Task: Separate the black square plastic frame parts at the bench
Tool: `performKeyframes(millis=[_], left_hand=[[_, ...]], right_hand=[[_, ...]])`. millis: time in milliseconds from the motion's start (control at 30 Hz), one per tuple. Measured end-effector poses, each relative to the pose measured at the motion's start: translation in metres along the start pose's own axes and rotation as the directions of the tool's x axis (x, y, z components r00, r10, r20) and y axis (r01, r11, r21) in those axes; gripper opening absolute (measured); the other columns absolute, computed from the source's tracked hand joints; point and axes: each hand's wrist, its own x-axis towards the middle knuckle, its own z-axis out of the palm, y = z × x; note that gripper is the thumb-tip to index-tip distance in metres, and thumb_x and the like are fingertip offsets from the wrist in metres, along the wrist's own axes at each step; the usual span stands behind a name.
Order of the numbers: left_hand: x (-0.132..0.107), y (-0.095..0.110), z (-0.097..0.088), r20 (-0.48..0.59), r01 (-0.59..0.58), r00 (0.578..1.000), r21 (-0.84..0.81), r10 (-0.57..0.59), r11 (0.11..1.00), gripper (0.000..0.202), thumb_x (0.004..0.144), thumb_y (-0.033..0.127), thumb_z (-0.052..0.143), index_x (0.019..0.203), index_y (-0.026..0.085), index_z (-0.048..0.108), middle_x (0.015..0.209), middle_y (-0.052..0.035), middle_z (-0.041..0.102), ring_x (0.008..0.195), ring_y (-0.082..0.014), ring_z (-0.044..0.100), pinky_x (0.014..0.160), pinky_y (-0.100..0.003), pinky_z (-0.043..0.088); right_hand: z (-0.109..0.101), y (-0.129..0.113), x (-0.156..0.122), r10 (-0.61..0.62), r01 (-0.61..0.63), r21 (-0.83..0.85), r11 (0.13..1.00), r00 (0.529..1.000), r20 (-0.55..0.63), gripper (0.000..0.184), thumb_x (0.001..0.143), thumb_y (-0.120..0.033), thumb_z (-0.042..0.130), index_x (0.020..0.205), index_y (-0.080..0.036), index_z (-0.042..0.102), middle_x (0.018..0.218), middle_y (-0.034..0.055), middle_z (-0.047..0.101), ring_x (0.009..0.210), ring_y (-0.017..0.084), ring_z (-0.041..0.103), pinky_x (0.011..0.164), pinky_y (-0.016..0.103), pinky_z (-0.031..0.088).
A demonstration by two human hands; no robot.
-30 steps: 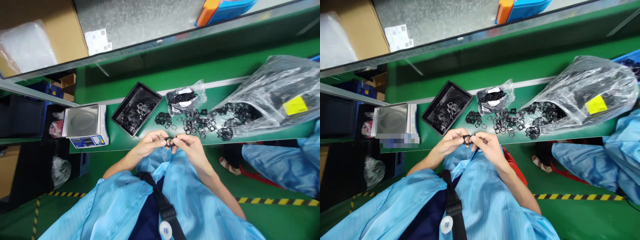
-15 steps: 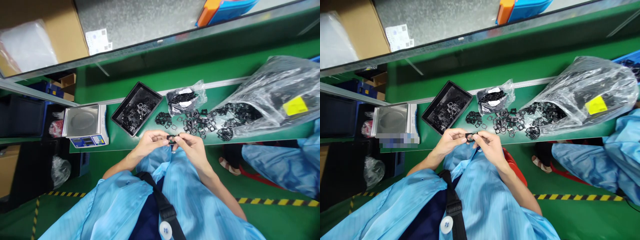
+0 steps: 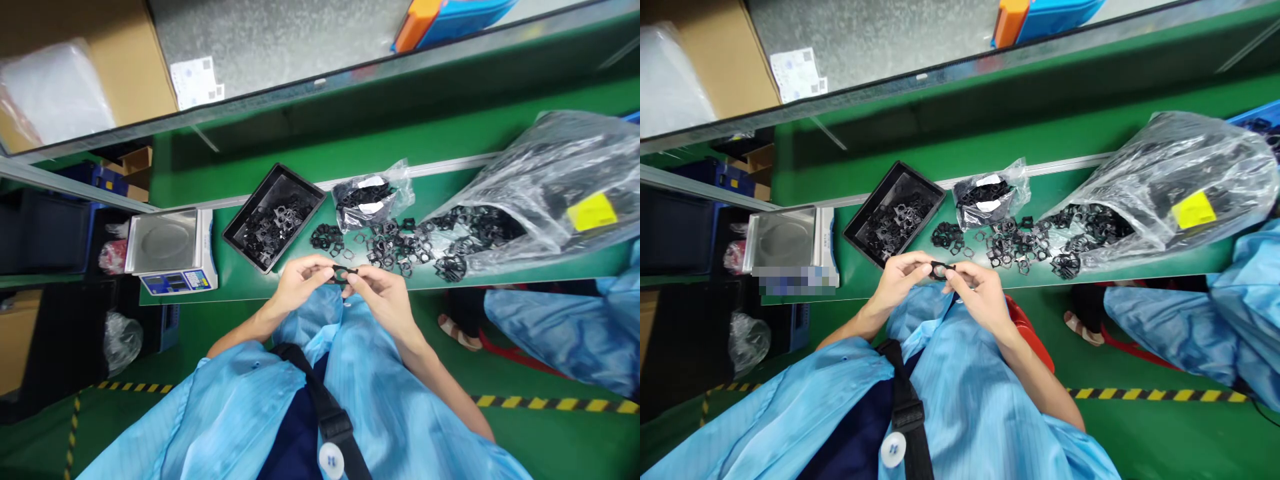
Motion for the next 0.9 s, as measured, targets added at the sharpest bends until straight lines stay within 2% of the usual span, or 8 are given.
performKeyframes(millis=[100, 200, 333, 400, 633, 800, 900], left_hand=[[-0.001, 0.001, -0.001, 0.061, -0.061, 0.996, 0.049, 0.058, 0.997, 0.033, 0.083, 0.045, 0.080, 0.101, 0.018, 0.075, 0.090, -0.0055, 0.078, 0.079, -0.0161, 0.074, 0.074, -0.026, 0.060], [-0.005, 0.004, 0.001, 0.081, -0.219, 0.975, 0.208, 0.206, 0.953, 0.027, 0.086, 0.036, 0.078, 0.108, 0.019, 0.074, 0.096, -0.0059, 0.076, 0.084, -0.0155, 0.073, 0.079, -0.027, 0.061], [-0.008, 0.007, 0.006, 0.068, -0.435, 0.890, 0.420, 0.451, 0.796, 0.020, 0.087, 0.024, 0.077, 0.106, 0.019, 0.073, 0.090, -0.0036, 0.075, 0.081, -0.0136, 0.071, 0.077, -0.026, 0.058], [-0.009, 0.008, 0.008, 0.087, -0.491, 0.855, 0.453, 0.512, 0.744, 0.019, 0.087, 0.023, 0.077, 0.106, 0.020, 0.073, 0.088, -0.0030, 0.075, 0.079, -0.0134, 0.070, 0.075, -0.026, 0.057], [-0.006, 0.012, 0.011, 0.147, -0.592, 0.786, 0.455, 0.600, 0.665, 0.016, 0.088, 0.019, 0.076, 0.103, 0.020, 0.071, 0.085, -0.0025, 0.075, 0.081, -0.0142, 0.069, 0.075, -0.028, 0.057], [-0.006, 0.011, 0.008, 0.163, -0.585, 0.794, 0.464, 0.585, 0.665, 0.015, 0.089, 0.021, 0.075, 0.104, 0.021, 0.071, 0.088, -0.0037, 0.076, 0.083, -0.0159, 0.070, 0.075, -0.031, 0.057], [-0.007, 0.011, 0.007, 0.173, -0.574, 0.805, 0.467, 0.567, 0.673, 0.014, 0.090, 0.022, 0.074, 0.104, 0.021, 0.072, 0.089, -0.0043, 0.076, 0.083, -0.0163, 0.070, 0.075, -0.032, 0.057]], right_hand=[[-0.001, 0.002, 0.001, 0.006, -0.007, 0.052, 0.999, 1.000, 0.014, 0.034, 0.084, -0.055, 0.076, 0.086, -0.021, 0.073, 0.071, 0.0022, 0.075, 0.062, 0.018, 0.070, 0.064, 0.031, 0.057], [0.001, 0.006, 0.003, 0.008, -0.010, 0.122, 0.992, 1.000, 0.013, 0.032, 0.079, -0.051, 0.082, 0.090, -0.023, 0.071, 0.081, 0.0025, 0.078, 0.070, 0.018, 0.073, 0.071, 0.032, 0.060], [0.006, 0.012, 0.004, -0.004, -0.006, 0.132, 0.991, 0.997, 0.074, 0.026, 0.080, -0.044, 0.082, 0.089, -0.023, 0.069, 0.088, 0.0034, 0.079, 0.082, 0.020, 0.076, 0.079, 0.033, 0.061], [0.008, 0.013, 0.004, -0.017, 0.006, 0.099, 0.995, 0.994, 0.107, 0.022, 0.082, -0.041, 0.080, 0.089, -0.023, 0.070, 0.090, 0.0045, 0.079, 0.085, 0.021, 0.076, 0.081, 0.034, 0.061], [0.008, 0.012, 0.003, -0.111, 0.114, -0.052, 0.992, 0.992, 0.057, 0.011, 0.085, -0.032, 0.073, 0.087, -0.022, 0.070, 0.088, 0.0034, 0.076, 0.086, 0.020, 0.074, 0.083, 0.033, 0.061], [0.006, 0.012, 0.003, -0.205, 0.202, -0.153, 0.967, 0.979, -0.002, 0.003, 0.087, -0.025, 0.068, 0.087, -0.023, 0.070, 0.091, 0.0034, 0.073, 0.085, 0.019, 0.072, 0.081, 0.033, 0.061], [0.005, 0.012, 0.003, -0.242, 0.237, -0.177, 0.955, 0.970, -0.007, 0.007, 0.086, -0.019, 0.065, 0.088, -0.023, 0.070, 0.091, 0.0031, 0.073, 0.084, 0.019, 0.071, 0.081, 0.033, 0.061]])
